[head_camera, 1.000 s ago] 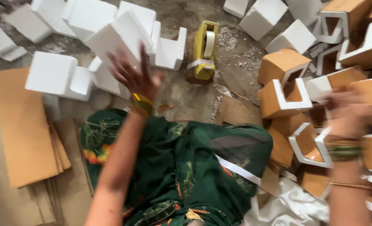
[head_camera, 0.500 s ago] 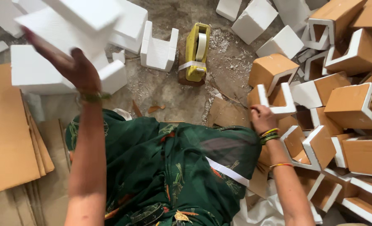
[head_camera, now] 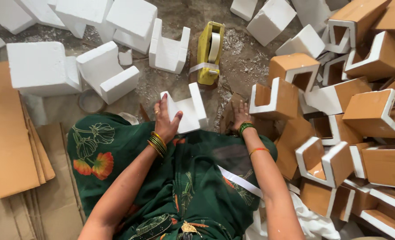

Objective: The person sits on the floor and assembles small cardboard boxes by inserting white foam inserts into the cardboard frames. They use a handheld tape dispenser to secure the foam pieces to the cardboard, repeating this process for multiple units.

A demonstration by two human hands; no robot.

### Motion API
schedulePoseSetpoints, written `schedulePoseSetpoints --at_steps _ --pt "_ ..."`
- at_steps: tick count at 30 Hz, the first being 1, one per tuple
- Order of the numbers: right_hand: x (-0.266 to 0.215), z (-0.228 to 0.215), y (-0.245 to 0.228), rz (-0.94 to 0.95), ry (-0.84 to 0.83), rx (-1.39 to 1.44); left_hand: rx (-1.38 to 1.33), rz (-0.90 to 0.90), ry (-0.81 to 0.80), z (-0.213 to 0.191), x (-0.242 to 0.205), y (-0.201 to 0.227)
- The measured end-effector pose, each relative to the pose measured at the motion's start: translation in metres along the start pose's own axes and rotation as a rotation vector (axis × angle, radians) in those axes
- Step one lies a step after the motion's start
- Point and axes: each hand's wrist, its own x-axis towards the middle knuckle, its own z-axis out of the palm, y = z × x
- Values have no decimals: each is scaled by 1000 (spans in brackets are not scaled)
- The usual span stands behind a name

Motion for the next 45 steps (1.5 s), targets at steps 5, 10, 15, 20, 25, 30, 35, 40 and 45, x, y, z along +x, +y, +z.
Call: schedulePoseSetpoints --at_steps 5,10,15,20,25,30,35,40,45 --pt "32 12 21 -26 126 -16 -41 -236 -111 -5 6 -9" --pt "24 -26 48 14 292 15 -3 -187 -52 3 8 -26" --pt "-73 -106 94 102 1197 593 -338 -238 164 -19 24 -21" --pt "-149 -137 100 228 1539 979 -622 -232 157 -36 40 -17" --pt "-176 -129 67 -25 1610 1007 -526 -1 134 -18 20 -43" --pt "-172 -87 -71 -475 1312 -96 59 621 389 -45 28 -65" --pt "-202 -108 -180 -628 985 790 -541 94 314 -66 37 -36" --pt "-218 -144 -173 -489 1104 1027 7 35 7 -52 13 37" --pt "-168 -108 -119 121 790 1168 289 163 -53 -15 21 -11"
